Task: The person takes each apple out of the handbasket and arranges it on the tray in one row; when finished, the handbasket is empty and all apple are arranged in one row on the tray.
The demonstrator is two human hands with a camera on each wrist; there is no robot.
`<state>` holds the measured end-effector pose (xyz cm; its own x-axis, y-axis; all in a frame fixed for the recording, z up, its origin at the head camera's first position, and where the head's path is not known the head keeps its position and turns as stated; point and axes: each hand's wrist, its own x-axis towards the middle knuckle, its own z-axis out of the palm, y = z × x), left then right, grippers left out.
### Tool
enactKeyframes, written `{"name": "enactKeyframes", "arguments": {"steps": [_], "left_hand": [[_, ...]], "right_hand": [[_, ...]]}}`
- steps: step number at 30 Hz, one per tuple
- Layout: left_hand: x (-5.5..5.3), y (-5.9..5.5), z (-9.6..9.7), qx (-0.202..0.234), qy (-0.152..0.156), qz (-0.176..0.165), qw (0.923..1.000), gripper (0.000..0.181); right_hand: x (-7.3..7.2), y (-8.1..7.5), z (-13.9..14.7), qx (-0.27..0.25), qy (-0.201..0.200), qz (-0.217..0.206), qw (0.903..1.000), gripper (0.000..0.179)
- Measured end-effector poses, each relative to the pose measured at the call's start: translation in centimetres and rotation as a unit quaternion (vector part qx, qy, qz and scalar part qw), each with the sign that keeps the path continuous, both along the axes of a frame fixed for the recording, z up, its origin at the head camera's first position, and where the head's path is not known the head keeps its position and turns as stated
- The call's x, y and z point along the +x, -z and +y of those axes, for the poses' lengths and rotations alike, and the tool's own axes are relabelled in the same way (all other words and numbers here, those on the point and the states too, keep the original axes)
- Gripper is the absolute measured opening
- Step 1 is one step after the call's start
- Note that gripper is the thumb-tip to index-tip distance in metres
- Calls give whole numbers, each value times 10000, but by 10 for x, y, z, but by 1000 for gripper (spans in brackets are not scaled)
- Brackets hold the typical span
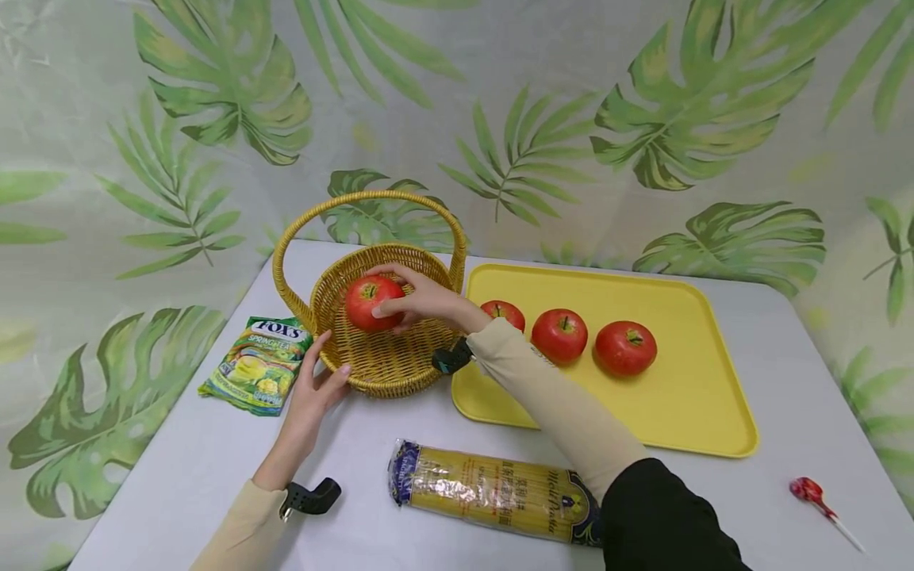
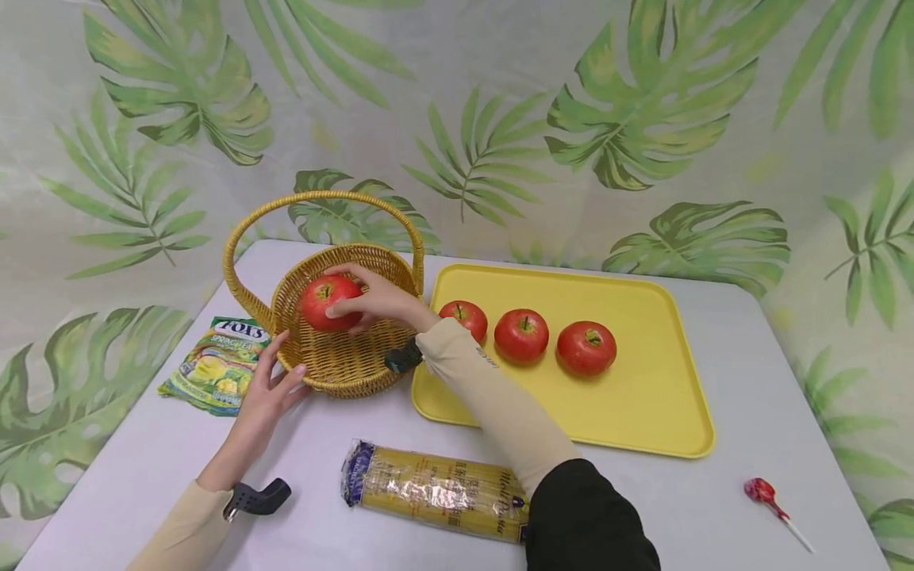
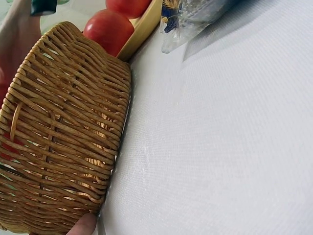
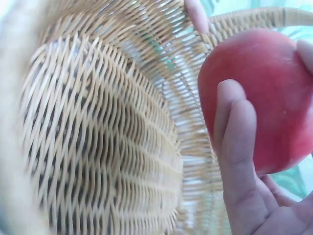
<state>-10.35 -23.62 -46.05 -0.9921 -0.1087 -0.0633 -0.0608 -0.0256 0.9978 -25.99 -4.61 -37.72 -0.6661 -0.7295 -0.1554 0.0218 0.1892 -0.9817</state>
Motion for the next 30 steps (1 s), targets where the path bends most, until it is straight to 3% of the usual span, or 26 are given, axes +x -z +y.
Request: {"name": "enactKeyframes", "arguments": {"steps": [12,20,30], "left_hand": [[0,1,1,154,-6,-18,9999,68],[1,0,2,153,33,40,9999,68],[2,-3,2,52,-2,14,10000,68]], "right_hand": [[2,-13,77,171,-130,818,9964,61],[13,-17,124,362,346,1151,9921,59],[19,-14,197,528,920,1063,9887,60]]}}
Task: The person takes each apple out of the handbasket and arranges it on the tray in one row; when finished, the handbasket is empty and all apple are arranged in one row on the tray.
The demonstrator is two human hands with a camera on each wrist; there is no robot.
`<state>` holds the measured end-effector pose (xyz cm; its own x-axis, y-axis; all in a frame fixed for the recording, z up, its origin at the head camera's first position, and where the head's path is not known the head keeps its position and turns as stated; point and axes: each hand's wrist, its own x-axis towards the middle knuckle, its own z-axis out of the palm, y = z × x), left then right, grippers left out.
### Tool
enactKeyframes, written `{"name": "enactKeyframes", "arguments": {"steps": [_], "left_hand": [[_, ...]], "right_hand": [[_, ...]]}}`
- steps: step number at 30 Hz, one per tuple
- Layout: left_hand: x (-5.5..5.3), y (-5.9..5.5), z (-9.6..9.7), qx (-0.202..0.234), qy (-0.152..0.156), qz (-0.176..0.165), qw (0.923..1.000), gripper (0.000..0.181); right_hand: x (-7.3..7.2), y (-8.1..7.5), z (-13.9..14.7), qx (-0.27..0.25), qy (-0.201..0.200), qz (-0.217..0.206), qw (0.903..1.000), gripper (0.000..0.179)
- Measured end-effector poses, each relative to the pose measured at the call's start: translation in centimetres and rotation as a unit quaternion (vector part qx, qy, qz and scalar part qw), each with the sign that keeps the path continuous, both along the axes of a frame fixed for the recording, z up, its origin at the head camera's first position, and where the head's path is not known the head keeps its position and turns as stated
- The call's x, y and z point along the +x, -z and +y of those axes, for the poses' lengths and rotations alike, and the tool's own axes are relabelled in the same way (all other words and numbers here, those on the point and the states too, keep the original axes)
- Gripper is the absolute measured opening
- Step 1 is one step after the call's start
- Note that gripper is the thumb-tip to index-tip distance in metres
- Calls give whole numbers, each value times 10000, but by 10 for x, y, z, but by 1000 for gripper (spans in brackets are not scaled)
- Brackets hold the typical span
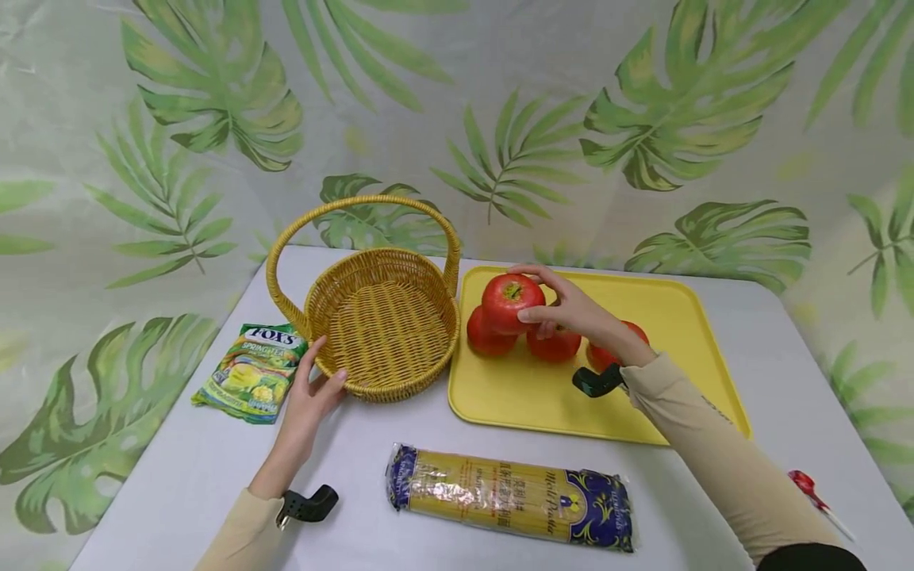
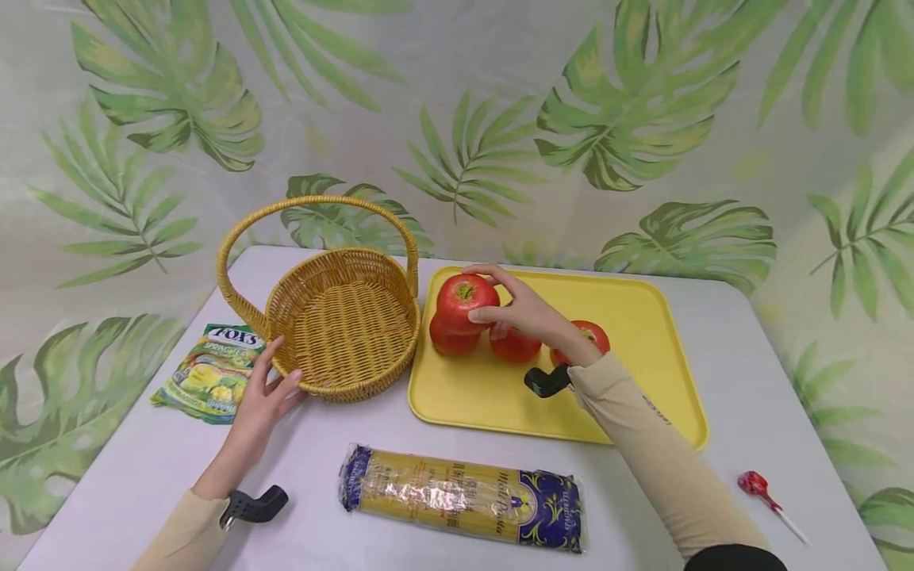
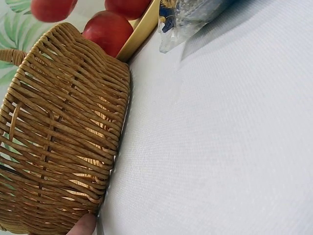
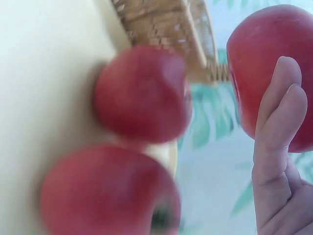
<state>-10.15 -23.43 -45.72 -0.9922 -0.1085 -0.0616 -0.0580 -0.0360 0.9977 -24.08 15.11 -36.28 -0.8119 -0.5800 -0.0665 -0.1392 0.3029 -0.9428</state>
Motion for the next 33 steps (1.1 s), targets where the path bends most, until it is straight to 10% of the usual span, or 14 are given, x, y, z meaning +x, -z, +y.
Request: {"name": "enactKeyframes", "arguments": {"steps": [20,33], "left_hand": [[1,3,0,-69,33,53,10000,67],[0,5,-2,-85,76,72,9999,68]], "right_hand": [[29,18,158,-39,1498,587,9870,58],[52,43,221,145,2208,163,9751,52]]}}
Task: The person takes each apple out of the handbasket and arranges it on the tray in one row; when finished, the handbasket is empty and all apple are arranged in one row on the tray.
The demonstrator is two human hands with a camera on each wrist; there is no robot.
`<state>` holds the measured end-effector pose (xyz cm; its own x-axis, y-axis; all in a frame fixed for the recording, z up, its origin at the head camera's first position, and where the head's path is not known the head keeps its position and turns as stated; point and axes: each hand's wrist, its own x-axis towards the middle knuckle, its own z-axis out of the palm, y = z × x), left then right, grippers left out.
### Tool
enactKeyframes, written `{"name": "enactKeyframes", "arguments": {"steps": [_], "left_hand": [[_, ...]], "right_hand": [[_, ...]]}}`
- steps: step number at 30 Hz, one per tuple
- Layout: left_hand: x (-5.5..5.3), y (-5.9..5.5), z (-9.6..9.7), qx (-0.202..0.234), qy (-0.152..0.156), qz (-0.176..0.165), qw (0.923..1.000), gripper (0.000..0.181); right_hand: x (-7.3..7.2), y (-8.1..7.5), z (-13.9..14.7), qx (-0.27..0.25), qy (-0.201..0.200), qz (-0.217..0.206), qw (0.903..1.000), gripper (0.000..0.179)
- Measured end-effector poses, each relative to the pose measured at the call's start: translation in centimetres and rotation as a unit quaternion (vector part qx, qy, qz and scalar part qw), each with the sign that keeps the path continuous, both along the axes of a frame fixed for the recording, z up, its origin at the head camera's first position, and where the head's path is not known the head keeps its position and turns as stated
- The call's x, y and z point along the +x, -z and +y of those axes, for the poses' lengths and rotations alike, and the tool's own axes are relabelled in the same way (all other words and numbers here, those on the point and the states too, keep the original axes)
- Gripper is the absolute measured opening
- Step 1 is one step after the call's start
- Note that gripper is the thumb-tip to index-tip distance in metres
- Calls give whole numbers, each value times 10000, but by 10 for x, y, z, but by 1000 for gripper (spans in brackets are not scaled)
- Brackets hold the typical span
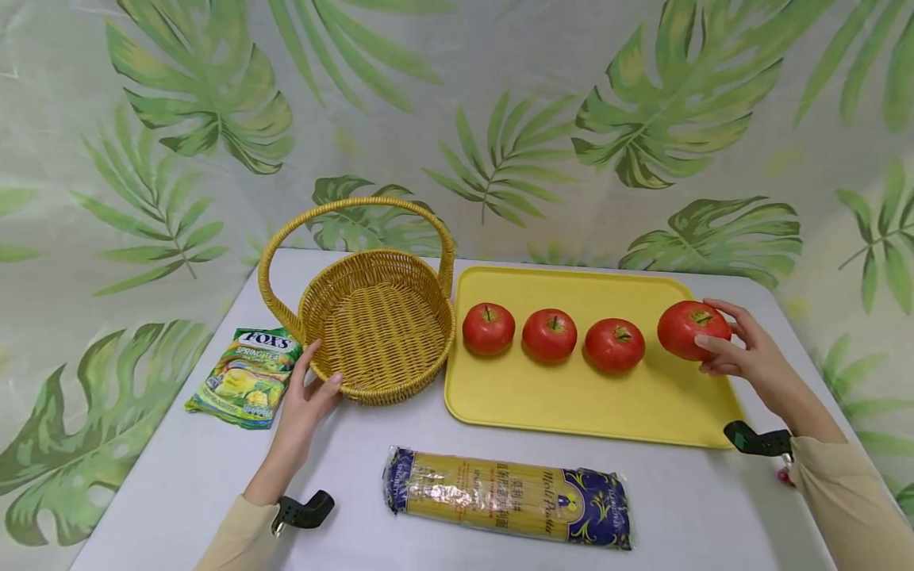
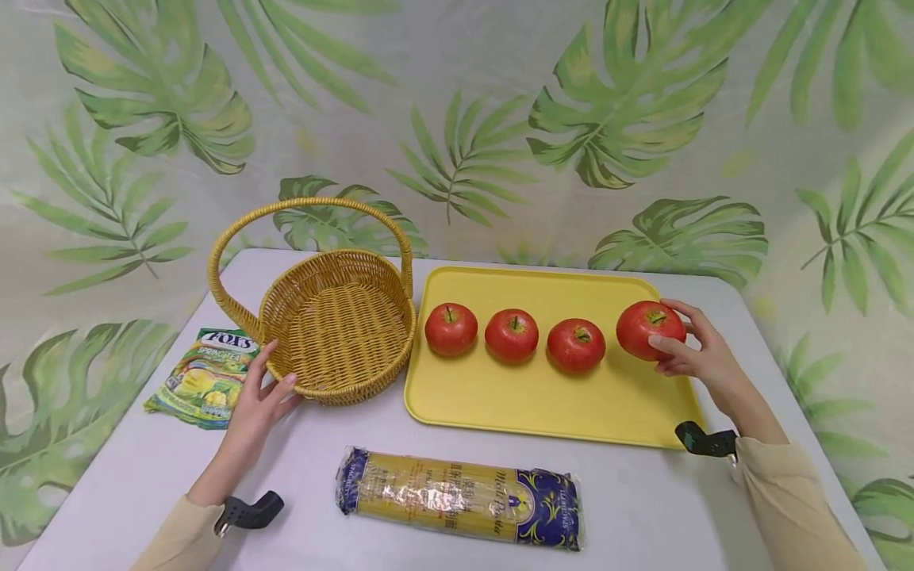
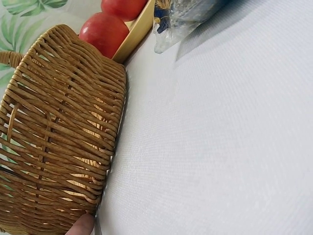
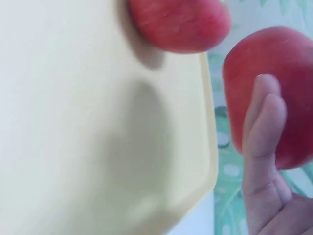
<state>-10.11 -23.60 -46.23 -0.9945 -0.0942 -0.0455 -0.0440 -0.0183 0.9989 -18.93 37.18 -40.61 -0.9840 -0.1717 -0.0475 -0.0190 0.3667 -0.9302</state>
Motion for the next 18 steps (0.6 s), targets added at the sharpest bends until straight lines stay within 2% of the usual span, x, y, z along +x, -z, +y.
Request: {"name": "enactKeyframes", "arguments": {"steps": [5,9,18], "left_hand": [[1,-1,0,-45,15,23,10000,67],[1,-2,0,-58,8,22,10000,68],[2,-3,1,-32,2,15,10000,67]], "right_hand": [[6,13,6,240,39,-308,9992,54],[9,20,4,229,-54,-565,9981,57],[10,24,4,44,-195,-753,9970,58]]}}
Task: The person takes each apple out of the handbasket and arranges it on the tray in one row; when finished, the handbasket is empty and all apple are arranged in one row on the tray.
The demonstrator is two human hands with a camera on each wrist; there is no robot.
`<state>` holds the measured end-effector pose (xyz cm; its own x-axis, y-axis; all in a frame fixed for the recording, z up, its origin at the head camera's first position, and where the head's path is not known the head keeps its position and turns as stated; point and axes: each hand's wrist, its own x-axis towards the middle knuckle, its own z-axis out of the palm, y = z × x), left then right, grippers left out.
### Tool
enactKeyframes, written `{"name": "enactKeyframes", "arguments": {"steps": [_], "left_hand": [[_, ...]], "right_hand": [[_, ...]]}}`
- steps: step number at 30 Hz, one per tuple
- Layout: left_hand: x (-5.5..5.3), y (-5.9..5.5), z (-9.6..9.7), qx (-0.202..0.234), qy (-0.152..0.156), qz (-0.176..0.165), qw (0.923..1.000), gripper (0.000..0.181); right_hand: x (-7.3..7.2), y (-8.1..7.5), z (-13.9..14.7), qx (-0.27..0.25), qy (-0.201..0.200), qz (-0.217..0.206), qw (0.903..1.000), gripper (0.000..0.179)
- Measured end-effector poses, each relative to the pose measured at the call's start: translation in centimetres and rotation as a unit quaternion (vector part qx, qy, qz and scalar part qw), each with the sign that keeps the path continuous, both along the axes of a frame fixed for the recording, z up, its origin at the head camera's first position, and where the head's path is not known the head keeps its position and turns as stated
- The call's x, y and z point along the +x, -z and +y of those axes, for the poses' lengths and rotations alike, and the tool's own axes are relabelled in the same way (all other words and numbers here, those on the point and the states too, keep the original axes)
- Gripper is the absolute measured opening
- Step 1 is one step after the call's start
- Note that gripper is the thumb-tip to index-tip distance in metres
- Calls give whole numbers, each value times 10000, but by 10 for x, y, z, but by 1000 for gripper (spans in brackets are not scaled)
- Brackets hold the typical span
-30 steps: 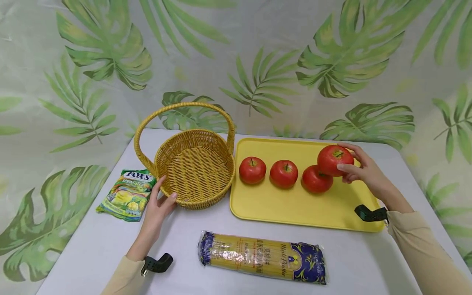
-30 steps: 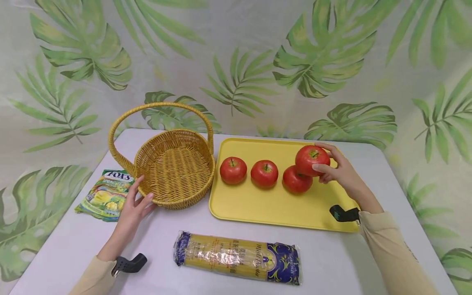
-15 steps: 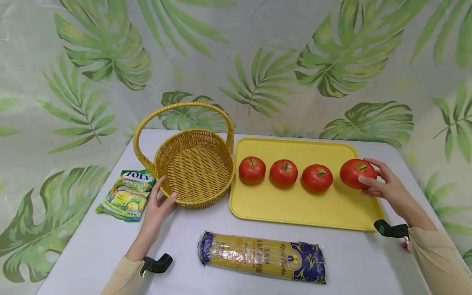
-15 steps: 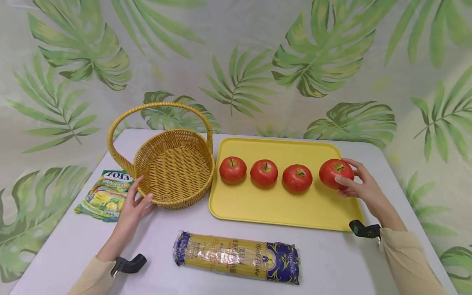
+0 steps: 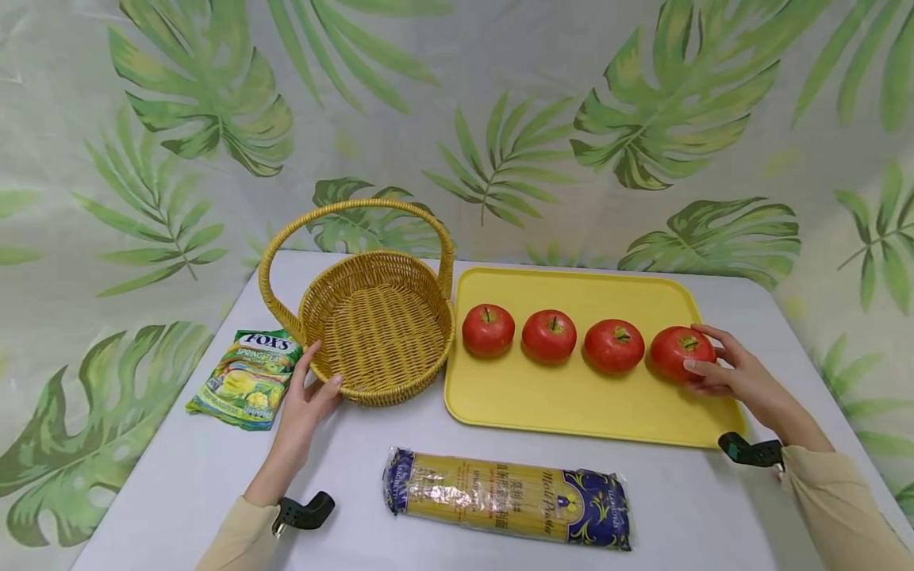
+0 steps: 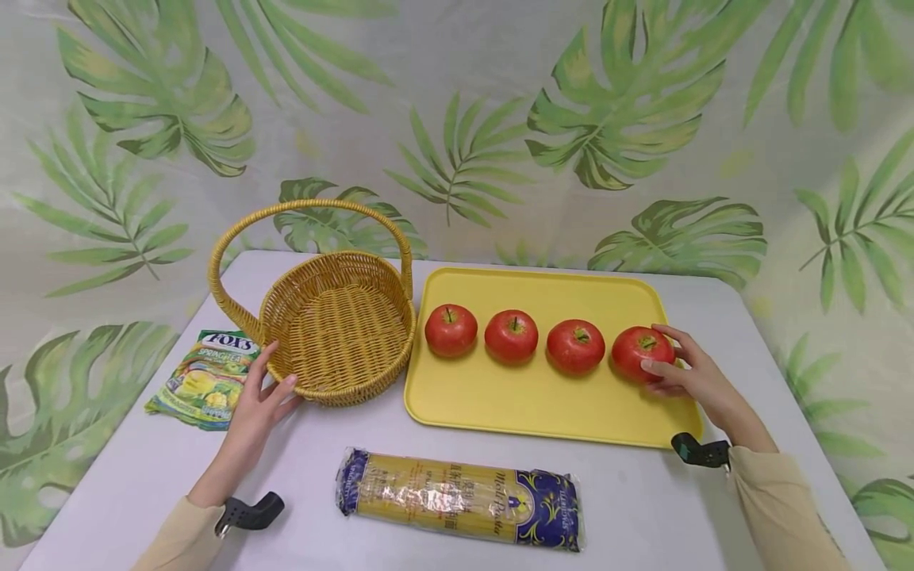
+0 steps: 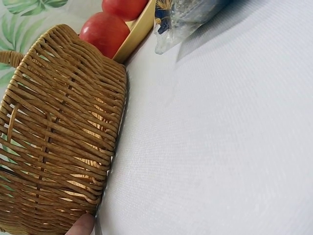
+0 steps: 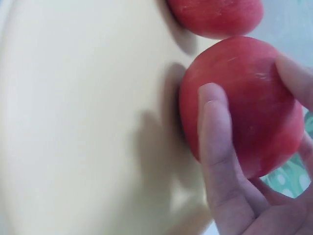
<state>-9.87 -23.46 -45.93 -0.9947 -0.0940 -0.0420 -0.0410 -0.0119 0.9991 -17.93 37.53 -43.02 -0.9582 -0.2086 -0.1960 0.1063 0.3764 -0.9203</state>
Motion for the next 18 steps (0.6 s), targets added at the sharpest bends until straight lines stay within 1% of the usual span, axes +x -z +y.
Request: {"name": "enactKeyframes", "arguments": {"steps": [5,7,9,11,13,15,18], "left_hand": [[0,0,0,61,3,26,10000,67],[-1,0,-1,92,16,22,10000,67],[-1,-2,-1,66,11,-11,10000,67],[0,-6,-1,-61,-30,-56,10000,67],[1,-11,-1,-331,-83,-103,9994,66],[3,-18,-1,-760,-168,-143,9969,64],[6,-30,-2,-1455,-290,-99,9889,60]], "right_hand": [[2,1,1,-288,-96,-400,9987,65],[3,2,0,-357,-174,-500,9980,70],[5,0,-3,-346,-231,-516,9978,75],[7,-2,-7,-237,-299,-458,9982,79],[8,-7,-10,33,-328,-326,9989,83],[9,-12,-13,305,-340,-163,9988,84],[10,-20,-15,829,-301,103,9961,84]]}}
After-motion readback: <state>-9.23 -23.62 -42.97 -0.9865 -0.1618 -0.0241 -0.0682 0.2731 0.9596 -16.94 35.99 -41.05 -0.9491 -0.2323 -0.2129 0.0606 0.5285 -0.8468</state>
